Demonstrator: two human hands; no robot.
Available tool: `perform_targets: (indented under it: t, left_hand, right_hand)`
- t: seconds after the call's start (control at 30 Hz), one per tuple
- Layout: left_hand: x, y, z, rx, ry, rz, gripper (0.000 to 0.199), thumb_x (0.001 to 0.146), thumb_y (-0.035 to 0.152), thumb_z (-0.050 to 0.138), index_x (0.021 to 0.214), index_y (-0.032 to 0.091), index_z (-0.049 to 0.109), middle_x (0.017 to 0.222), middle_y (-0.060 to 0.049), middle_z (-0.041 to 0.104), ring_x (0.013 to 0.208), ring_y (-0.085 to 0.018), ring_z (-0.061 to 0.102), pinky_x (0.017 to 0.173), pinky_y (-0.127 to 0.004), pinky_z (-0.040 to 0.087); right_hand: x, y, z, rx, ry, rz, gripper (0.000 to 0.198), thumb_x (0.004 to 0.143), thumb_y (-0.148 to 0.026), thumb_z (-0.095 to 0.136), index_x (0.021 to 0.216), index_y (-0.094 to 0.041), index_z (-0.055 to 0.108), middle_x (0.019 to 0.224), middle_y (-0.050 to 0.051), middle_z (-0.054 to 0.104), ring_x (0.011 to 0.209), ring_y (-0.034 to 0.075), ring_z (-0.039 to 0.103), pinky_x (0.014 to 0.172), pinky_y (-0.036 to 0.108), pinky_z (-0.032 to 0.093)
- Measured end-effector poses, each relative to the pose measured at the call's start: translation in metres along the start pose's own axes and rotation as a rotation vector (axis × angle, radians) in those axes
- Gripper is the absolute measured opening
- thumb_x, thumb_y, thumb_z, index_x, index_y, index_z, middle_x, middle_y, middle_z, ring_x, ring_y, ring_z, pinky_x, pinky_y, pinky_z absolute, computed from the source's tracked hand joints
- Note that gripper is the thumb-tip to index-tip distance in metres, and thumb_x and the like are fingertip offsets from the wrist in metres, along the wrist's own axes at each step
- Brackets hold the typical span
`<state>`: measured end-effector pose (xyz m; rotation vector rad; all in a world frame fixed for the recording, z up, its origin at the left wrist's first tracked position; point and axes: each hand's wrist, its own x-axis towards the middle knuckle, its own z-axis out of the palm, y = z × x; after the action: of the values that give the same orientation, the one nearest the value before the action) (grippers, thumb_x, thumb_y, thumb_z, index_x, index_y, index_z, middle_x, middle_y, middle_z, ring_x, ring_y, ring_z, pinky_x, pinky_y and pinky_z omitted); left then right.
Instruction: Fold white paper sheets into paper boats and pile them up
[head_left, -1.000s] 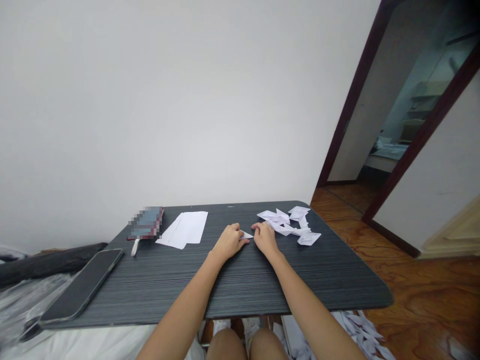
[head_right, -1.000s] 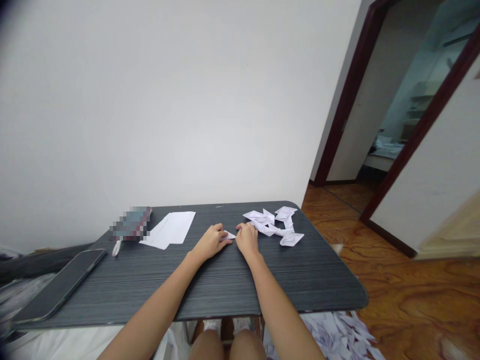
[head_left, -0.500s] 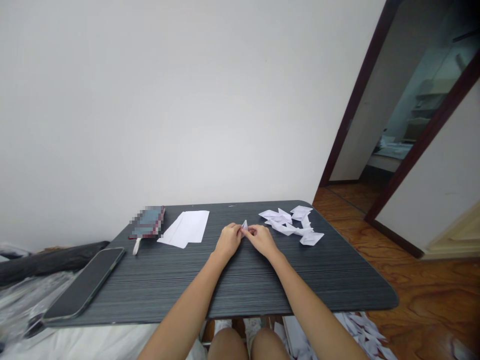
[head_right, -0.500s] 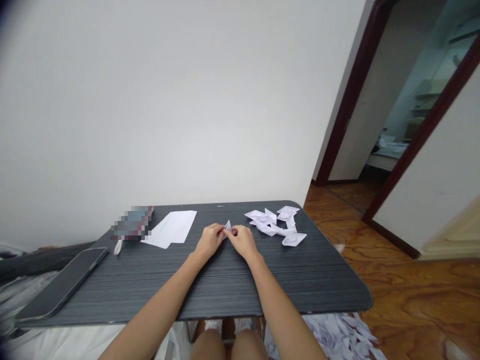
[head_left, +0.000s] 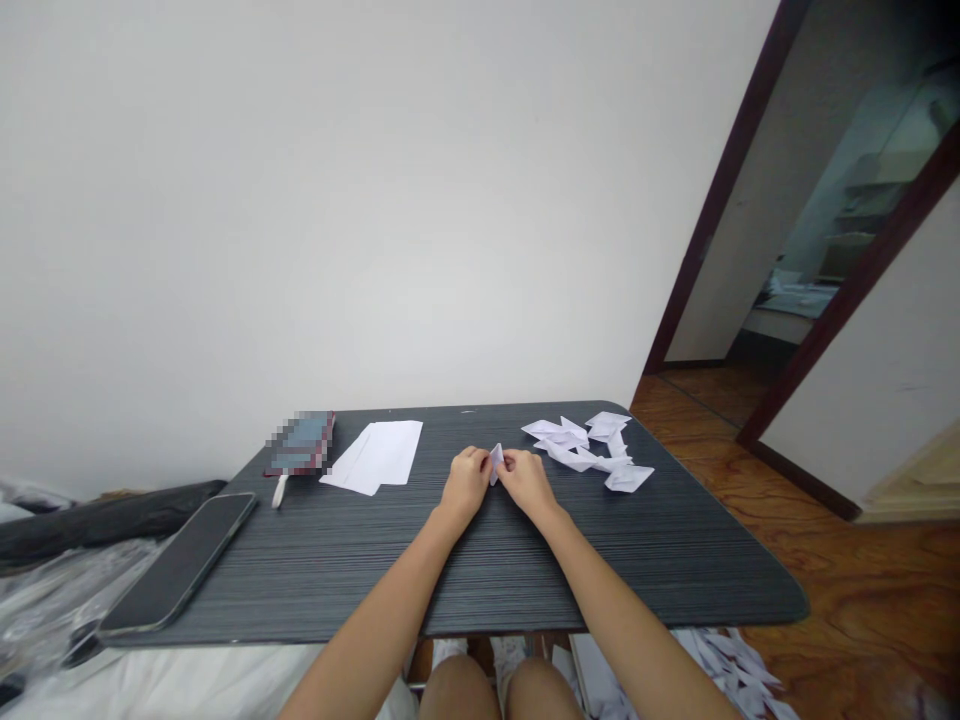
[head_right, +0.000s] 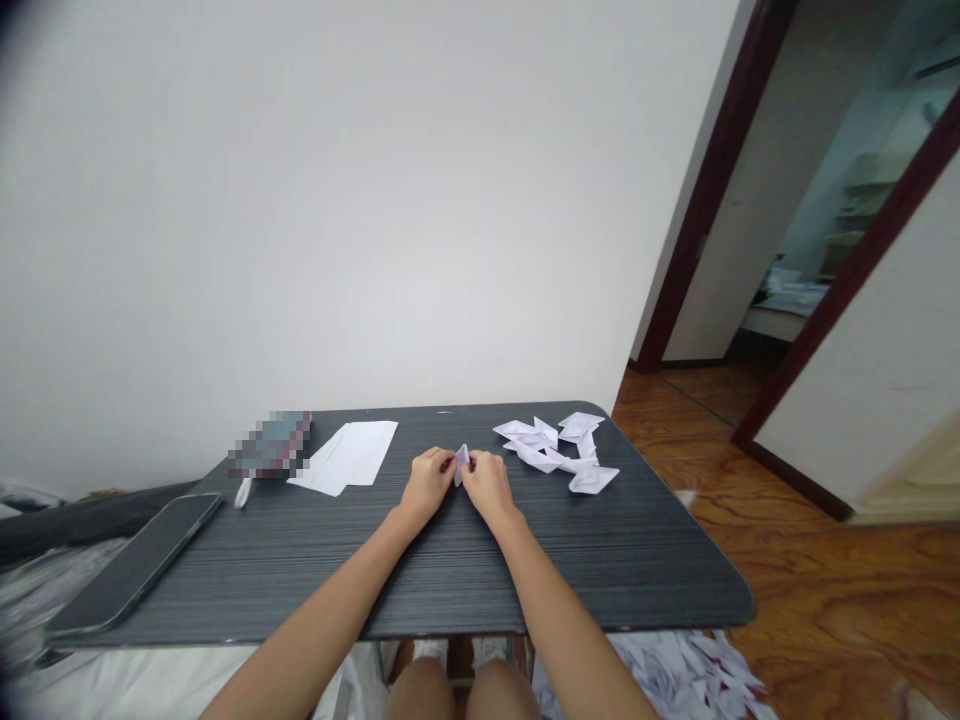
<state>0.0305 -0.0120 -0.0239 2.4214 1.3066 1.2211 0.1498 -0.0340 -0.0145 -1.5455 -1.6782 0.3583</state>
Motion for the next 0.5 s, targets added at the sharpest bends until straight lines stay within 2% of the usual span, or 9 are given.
perform_targets:
  t: [0.1, 0.2, 0.33, 0.5]
  left_hand:
    - [0.000, -0.001, 0.001, -0.106, 0.030, -0.039, 0.014, 0.073, 0.017, 0.049, 0.071, 0.013, 0.062, 0.064, -0.004, 0.058, 0.058, -0.010, 0.053, 0.059, -0.022, 0.044]
    - [0.003, -0.003, -0.002, -0.285, 0.091, -0.149, 0.013, 0.071, 0.020, 0.052, 0.074, 0.013, 0.062, 0.069, -0.004, 0.061, 0.060, -0.011, 0.056, 0.060, -0.022, 0.046]
    - [0.009, -0.004, -0.010, -0.598, 0.113, -0.335, 0.013, 0.066, 0.021, 0.056, 0.074, 0.013, 0.062, 0.071, -0.004, 0.064, 0.065, -0.014, 0.060, 0.065, -0.025, 0.047]
    - [0.013, -0.004, -0.014, -1.032, 0.058, -0.484, 0.014, 0.063, 0.022, 0.059, 0.073, 0.012, 0.057, 0.067, -0.002, 0.062, 0.060, -0.013, 0.060, 0.063, -0.027, 0.049]
  right_hand:
    - [0.000, 0.002, 0.001, 0.103, 0.007, 0.007, 0.021, 0.070, -0.019, 0.045, 0.077, -0.017, 0.064, 0.059, 0.004, 0.064, 0.054, 0.015, 0.059, 0.053, 0.021, 0.042]
    - [0.004, 0.007, 0.001, 0.354, -0.003, 0.065, 0.026, 0.070, -0.019, 0.045, 0.089, -0.014, 0.061, 0.055, 0.003, 0.062, 0.046, 0.014, 0.057, 0.048, 0.022, 0.045]
    - [0.012, 0.012, 0.001, 0.616, 0.025, 0.046, 0.024, 0.069, -0.023, 0.048, 0.085, -0.011, 0.062, 0.066, 0.006, 0.065, 0.052, 0.015, 0.060, 0.053, 0.027, 0.049]
    - [0.013, 0.014, -0.002, 0.600, 0.028, -0.092, 0.020, 0.070, -0.021, 0.050, 0.081, -0.013, 0.064, 0.069, 0.006, 0.064, 0.059, 0.015, 0.060, 0.059, 0.028, 0.049]
